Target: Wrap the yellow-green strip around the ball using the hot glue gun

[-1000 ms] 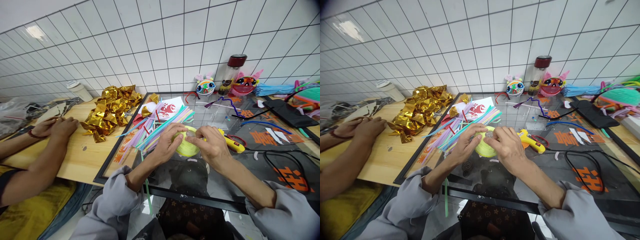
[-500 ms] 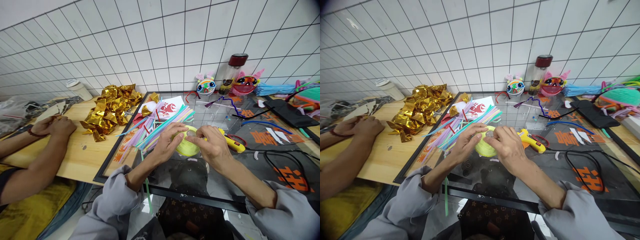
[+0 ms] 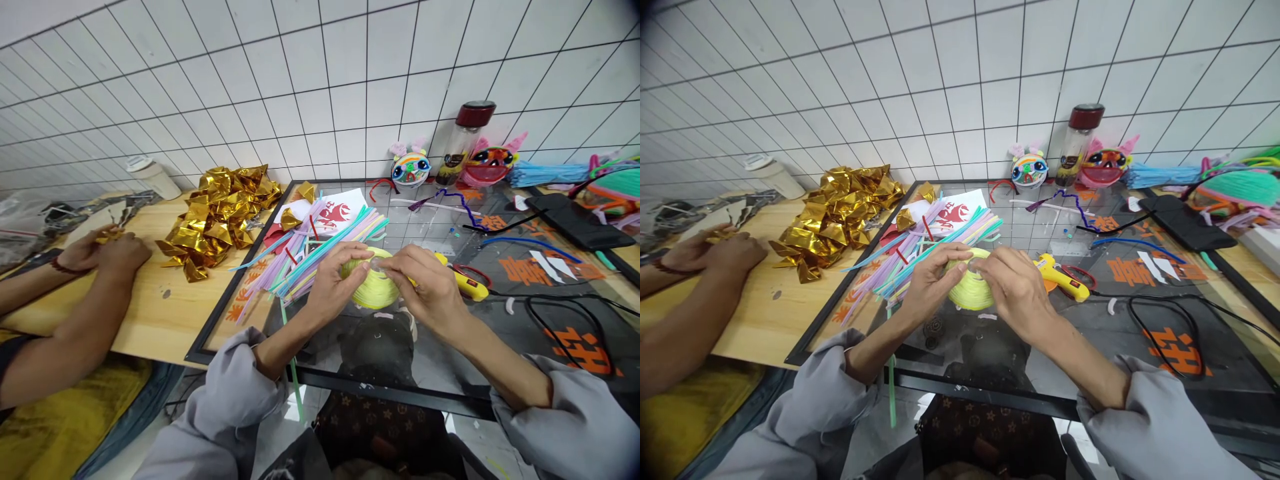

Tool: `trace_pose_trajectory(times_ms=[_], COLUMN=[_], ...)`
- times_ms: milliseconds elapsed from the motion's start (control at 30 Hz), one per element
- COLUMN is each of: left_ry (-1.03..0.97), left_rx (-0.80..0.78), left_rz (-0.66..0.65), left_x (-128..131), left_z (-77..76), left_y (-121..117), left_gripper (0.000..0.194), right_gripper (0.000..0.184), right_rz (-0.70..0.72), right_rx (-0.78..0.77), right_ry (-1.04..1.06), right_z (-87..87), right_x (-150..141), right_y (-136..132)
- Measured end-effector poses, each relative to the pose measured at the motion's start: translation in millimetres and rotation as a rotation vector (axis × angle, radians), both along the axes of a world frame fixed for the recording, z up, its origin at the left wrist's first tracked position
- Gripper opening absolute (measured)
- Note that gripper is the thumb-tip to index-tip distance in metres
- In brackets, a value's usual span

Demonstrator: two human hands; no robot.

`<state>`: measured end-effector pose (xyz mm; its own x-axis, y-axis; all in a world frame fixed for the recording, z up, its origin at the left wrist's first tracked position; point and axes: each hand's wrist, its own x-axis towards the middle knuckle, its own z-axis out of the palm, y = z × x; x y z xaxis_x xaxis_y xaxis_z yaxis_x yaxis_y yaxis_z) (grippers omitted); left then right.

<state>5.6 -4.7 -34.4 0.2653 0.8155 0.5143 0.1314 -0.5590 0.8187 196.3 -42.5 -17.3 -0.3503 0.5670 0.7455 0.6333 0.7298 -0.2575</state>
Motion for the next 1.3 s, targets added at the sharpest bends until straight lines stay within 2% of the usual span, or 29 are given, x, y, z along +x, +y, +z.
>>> trace_pose_trajectory(times_ms=[200, 400, 500, 700, 933, 1133, 1300], left_ry=[0.005, 0.000, -0.012, -0.032, -0.007, -0.035, -0.050], left_rx=[-0.018, -0.026, -0.033, -0.051, -0.073, -0.202, -0.197], left_rz=[0.021, 0.033, 0.028, 0.012, 0.008, 0.006, -0.006], left_x=[-0.2, -0.6, 0.2, 1.6, 2.5, 2.9, 2.8], left_z=[2.1, 2.4, 1.7, 0.7, 3.8, 5.2, 4.5], left_y=[0.3, 0.5, 0.6, 0.9, -1.0, -5.2, -5.0], left_gripper=[0.016, 0.015, 0.015, 0.016, 0.015, 0.023, 0.024], right_gripper=[0.014, 0.011, 0.017, 0.029, 0.053, 0.062, 0.058], right_rz=[0.087, 0.082, 0.050, 0.044, -0.128, -0.065, 0.021], right_rx=[-0.209, -0.291, -0.294, -0.293, -0.288, -0.342, -0.360], right_ry=[0.233, 0.369, 0.397, 0.312, 0.078, 0.045, 0.030], right_z=[2.9, 6.6, 7.0, 1.7, -3.6, -2.4, -2.9], right_x=[0.3, 2.3, 5.8, 9.6, 3.3, 1.7, 5.8], right_y=[-2.0, -3.1, -0.9, 5.7, 6.4, 4.4, 6.4])
